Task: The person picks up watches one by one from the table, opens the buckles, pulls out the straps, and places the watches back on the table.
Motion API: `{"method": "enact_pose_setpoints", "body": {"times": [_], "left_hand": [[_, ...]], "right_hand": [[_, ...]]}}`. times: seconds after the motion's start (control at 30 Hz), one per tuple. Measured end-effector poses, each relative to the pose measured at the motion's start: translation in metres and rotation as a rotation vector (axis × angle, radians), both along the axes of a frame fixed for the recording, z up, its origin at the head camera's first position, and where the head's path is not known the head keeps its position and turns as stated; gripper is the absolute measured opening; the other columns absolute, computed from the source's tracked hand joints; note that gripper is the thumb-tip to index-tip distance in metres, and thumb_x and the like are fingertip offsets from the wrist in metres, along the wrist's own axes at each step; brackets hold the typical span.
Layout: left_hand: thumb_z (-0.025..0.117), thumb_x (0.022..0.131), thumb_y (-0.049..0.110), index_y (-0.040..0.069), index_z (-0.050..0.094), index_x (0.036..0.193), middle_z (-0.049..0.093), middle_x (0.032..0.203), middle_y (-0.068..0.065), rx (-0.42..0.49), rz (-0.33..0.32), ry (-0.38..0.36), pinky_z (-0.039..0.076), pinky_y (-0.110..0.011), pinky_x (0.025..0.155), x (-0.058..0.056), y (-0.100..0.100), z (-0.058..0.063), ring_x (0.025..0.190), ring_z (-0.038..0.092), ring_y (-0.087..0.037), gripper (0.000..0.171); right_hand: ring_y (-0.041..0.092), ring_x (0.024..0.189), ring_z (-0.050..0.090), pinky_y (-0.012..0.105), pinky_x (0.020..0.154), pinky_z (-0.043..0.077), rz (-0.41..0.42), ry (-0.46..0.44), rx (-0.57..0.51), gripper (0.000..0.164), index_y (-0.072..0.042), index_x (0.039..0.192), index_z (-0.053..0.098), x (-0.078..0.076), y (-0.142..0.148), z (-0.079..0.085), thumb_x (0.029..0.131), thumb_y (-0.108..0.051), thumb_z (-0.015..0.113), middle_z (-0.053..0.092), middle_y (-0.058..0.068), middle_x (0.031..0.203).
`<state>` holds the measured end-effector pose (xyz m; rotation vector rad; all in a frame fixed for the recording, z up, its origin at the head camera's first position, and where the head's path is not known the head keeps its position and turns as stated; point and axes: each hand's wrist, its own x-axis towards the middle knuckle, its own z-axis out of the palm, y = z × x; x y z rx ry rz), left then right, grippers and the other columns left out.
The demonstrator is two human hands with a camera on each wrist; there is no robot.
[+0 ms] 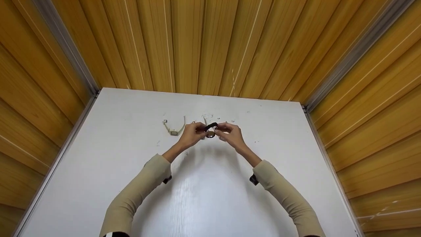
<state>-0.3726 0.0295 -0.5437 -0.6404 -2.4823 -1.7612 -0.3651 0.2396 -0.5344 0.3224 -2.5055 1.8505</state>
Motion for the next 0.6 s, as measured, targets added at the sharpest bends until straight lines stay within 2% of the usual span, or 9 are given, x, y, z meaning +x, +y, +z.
{"method": "enact_pose_setpoints", "body": {"times": [0.23,0.37,0.47,0.6], "left_hand": [[0.075,0.089,0.000,-0.004,0.074,0.107,0.076,0.104,-0.020,0.022,0.024,0.017,0.063,-0.026,0.078,0.0029,0.0029,0.0011,0.095,0.074,-0.030,0.018],[0.075,0.090,0.002,-0.003,0.075,0.108,0.076,0.104,-0.020,0.058,0.017,0.039,0.063,-0.027,0.079,0.0023,0.0047,0.0000,0.095,0.074,-0.030,0.018],[0.075,0.090,0.003,-0.004,0.075,0.108,0.076,0.104,-0.021,0.082,0.007,0.052,0.063,-0.027,0.078,0.0014,0.0055,-0.0006,0.095,0.074,-0.032,0.019],[0.076,0.091,0.006,-0.002,0.075,0.111,0.076,0.105,-0.020,0.092,0.002,0.042,0.062,-0.025,0.078,0.0010,0.0058,-0.0020,0.095,0.073,-0.030,0.021]], "right_hand": [[0.013,0.096,0.072,0.034,0.082,0.064,0.007,-0.012,-0.015,0.029,-0.001,0.116,0.074,0.0028,0.0036,-0.0010,0.089,-0.011,0.079,0.076,0.018,0.112],[0.015,0.097,0.071,0.039,0.086,0.063,0.005,-0.021,-0.014,0.030,0.000,0.117,0.073,0.0039,0.0057,-0.0014,0.090,-0.011,0.079,0.075,0.020,0.114],[0.021,0.100,0.072,0.037,0.085,0.063,0.008,-0.014,-0.010,0.031,0.005,0.119,0.071,0.0037,0.0061,-0.0009,0.091,-0.007,0.077,0.073,0.024,0.115],[0.028,0.103,0.072,0.026,0.081,0.063,0.024,-0.009,-0.009,0.031,0.009,0.121,0.068,0.0058,0.0055,0.0049,0.092,-0.002,0.074,0.071,0.028,0.117]]}}
